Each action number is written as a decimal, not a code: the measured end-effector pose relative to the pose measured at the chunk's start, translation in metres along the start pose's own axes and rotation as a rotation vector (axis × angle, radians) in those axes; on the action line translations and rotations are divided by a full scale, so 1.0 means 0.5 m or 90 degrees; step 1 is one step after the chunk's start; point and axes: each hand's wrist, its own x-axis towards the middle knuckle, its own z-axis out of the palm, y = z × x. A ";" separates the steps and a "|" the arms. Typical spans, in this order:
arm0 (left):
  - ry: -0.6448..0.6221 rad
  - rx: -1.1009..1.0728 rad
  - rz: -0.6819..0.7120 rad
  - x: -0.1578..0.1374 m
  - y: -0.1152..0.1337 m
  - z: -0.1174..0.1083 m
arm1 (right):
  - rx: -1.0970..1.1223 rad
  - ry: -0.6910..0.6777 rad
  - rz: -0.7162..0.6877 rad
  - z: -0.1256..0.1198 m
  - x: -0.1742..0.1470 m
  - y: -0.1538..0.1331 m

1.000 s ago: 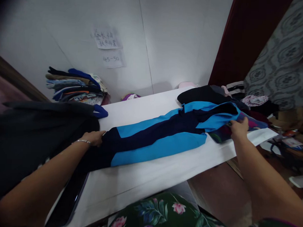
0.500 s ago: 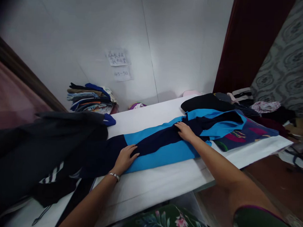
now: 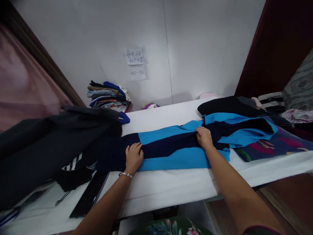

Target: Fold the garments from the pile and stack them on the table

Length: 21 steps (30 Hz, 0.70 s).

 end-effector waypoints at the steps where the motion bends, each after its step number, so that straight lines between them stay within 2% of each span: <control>1: -0.005 -0.003 -0.005 0.000 0.000 0.001 | -0.006 -0.018 0.013 -0.001 -0.005 0.002; 4: -0.012 -0.020 -0.014 0.001 0.002 0.004 | -0.010 -0.090 0.051 0.000 -0.011 0.007; 7: -0.007 -0.033 -0.019 -0.001 0.005 0.006 | 0.011 -0.110 0.076 0.000 -0.011 0.007; 10: 0.021 -0.039 0.001 -0.007 0.007 0.002 | 0.056 -0.045 0.089 -0.010 -0.016 -0.008; 13: 0.043 -0.051 0.095 -0.014 0.007 -0.006 | 0.088 0.030 0.044 -0.021 -0.041 -0.051; 15: 0.035 -0.064 0.170 -0.018 0.007 -0.010 | 0.111 -0.008 -0.008 -0.021 -0.066 -0.092; 17: 0.021 -0.079 0.216 -0.020 0.006 -0.012 | 0.133 -0.083 -0.051 -0.016 -0.090 -0.133; 21: 0.005 -0.095 0.242 -0.026 0.005 -0.009 | 0.076 -0.166 -0.051 -0.008 -0.114 -0.192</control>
